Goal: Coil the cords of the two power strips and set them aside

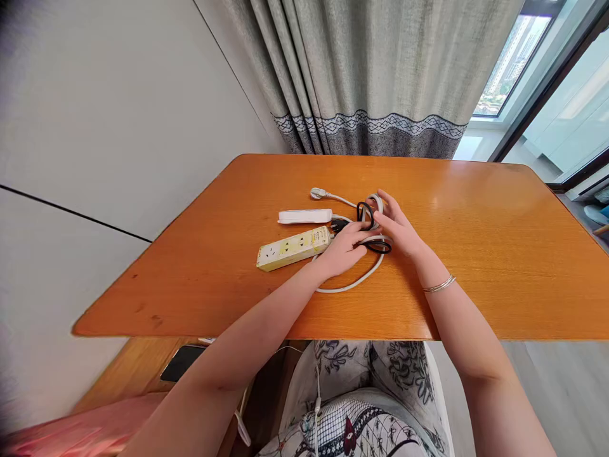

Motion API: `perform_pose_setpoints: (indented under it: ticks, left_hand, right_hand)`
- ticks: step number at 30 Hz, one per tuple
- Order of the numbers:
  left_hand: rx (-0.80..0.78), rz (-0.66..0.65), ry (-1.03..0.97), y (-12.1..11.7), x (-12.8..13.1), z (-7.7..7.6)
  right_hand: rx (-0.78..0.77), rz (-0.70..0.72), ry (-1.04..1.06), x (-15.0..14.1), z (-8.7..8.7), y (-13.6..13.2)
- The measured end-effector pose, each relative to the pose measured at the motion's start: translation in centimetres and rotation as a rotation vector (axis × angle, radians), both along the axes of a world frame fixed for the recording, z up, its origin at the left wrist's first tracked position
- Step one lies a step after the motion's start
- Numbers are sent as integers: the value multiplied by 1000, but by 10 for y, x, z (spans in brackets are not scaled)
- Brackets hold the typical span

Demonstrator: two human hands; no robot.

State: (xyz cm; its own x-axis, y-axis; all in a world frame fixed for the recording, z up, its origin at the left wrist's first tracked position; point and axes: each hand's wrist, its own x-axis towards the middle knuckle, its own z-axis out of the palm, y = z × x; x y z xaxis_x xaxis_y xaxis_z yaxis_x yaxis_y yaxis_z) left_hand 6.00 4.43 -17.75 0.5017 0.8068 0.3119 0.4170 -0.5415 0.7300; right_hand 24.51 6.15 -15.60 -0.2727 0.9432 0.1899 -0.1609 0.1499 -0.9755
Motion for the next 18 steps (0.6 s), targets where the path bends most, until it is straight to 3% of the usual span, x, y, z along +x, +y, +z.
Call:
perform_pose_setpoints:
  ticks: [3, 9, 12, 15, 18]
  left_hand:
    - [35, 48, -13, 0, -3, 2]
    - [-69, 90, -418, 11, -17, 2]
    - [-113, 128, -565, 14, -19, 0]
    - [-124, 176, -660, 14, -17, -1]
    - [-145, 196, -709, 14, -16, -1]
  right_hand:
    - [20, -2, -62, 2, 0, -1]
    - [9, 91, -235, 4, -7, 0]
    - [111, 136, -445, 3, -8, -1]
    - [316, 61, -632, 1, -9, 0]
    - [477, -130, -655, 4, -9, 6]
